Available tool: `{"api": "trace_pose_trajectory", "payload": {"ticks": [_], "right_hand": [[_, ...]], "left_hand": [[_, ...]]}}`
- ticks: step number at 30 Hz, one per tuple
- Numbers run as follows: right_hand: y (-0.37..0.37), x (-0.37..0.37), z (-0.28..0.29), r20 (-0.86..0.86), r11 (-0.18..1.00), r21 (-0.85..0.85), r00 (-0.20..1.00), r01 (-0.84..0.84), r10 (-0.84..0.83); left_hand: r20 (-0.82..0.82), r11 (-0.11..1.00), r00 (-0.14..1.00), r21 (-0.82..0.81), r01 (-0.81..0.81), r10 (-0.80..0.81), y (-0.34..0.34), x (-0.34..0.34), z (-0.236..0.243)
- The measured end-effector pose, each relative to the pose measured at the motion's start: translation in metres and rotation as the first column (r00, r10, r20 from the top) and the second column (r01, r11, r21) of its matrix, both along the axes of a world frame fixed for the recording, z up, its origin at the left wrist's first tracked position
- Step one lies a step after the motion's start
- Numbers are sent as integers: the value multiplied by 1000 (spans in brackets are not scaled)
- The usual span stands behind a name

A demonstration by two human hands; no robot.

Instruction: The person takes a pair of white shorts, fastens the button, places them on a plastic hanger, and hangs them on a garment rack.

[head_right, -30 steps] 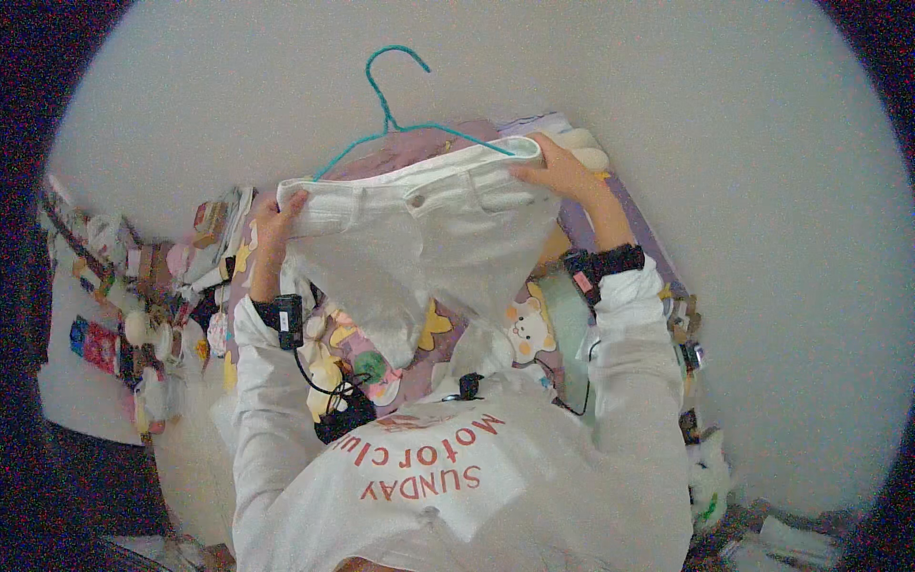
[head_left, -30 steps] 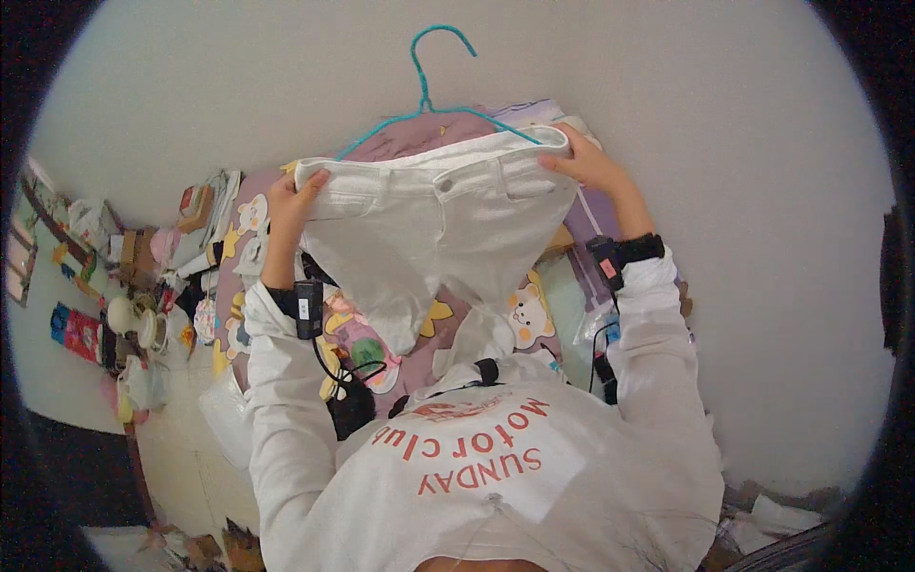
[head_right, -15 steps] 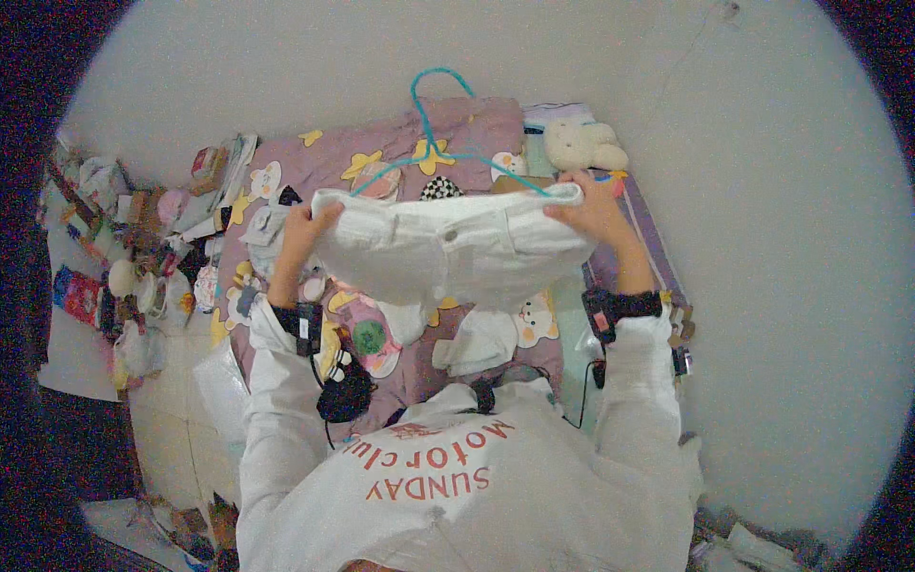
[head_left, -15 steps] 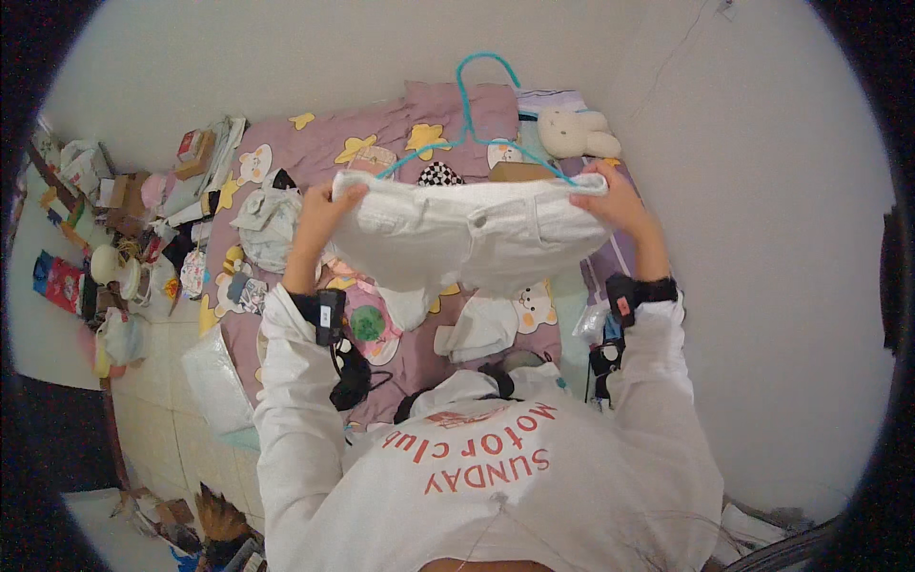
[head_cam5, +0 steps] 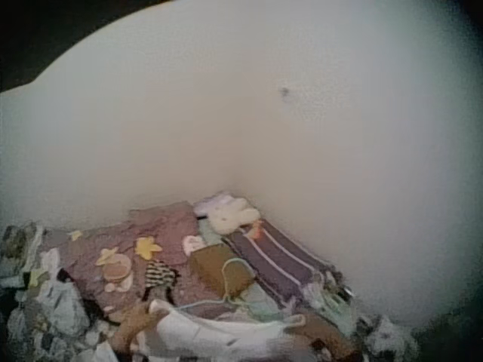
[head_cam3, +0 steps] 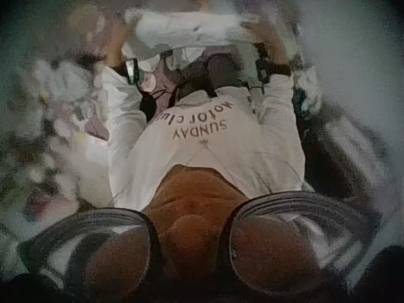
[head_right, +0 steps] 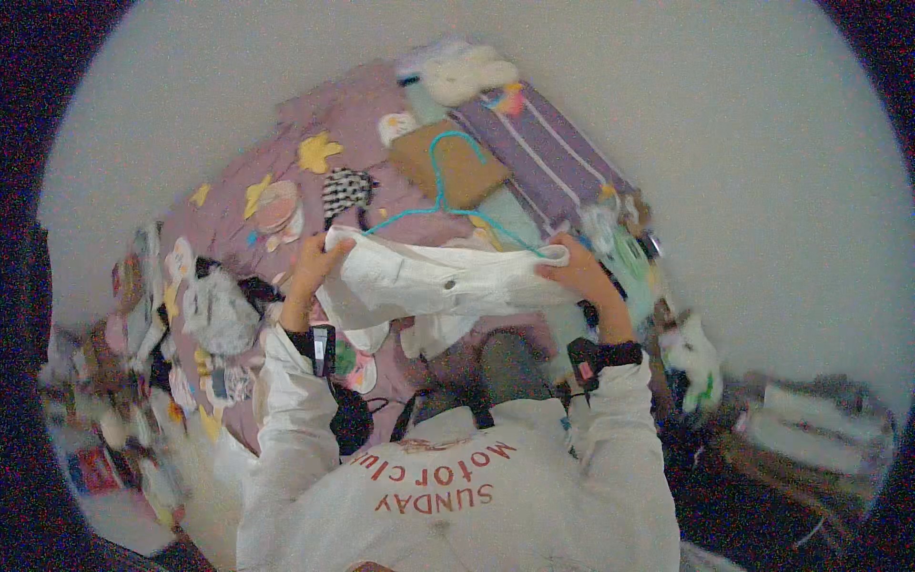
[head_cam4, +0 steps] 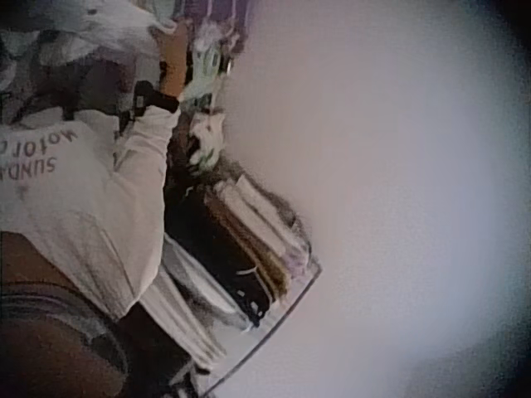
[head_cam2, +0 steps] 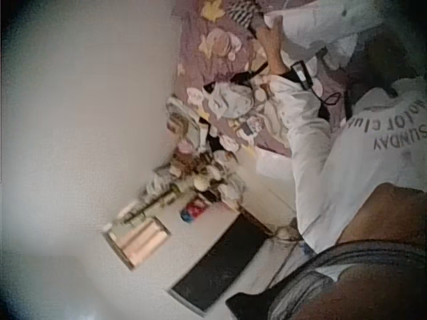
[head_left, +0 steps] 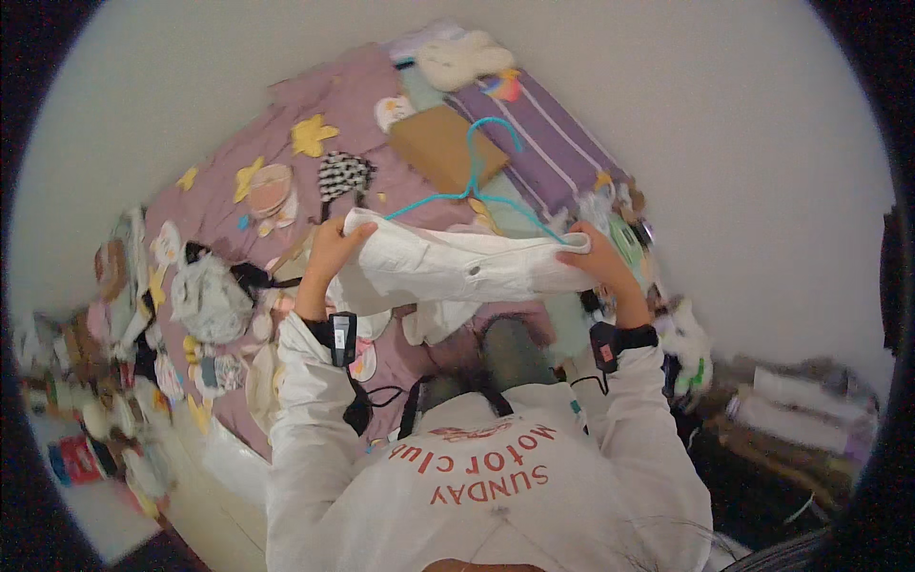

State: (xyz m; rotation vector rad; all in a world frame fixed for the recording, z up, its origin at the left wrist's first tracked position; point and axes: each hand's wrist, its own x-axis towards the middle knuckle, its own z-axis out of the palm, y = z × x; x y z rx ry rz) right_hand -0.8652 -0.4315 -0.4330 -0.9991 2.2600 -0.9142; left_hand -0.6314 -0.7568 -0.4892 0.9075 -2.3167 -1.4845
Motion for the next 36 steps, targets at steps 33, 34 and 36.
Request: {"api": "trace_pose_trajectory", "payload": {"ticks": [33,34,36], "right_hand": [[263,140,31,306,973,-206,951,106,-39],[270,152,45,293,975,-193,955,112,-52],[284,175,79,270,979,-143,958,143,-100]], "left_hand": [[45,991,990,-35,133,-131,225,88,87],[37,990,990,-44,136,-134,229,92,106],[-14,973,975,-72,218,-220,240,99,148]]}}
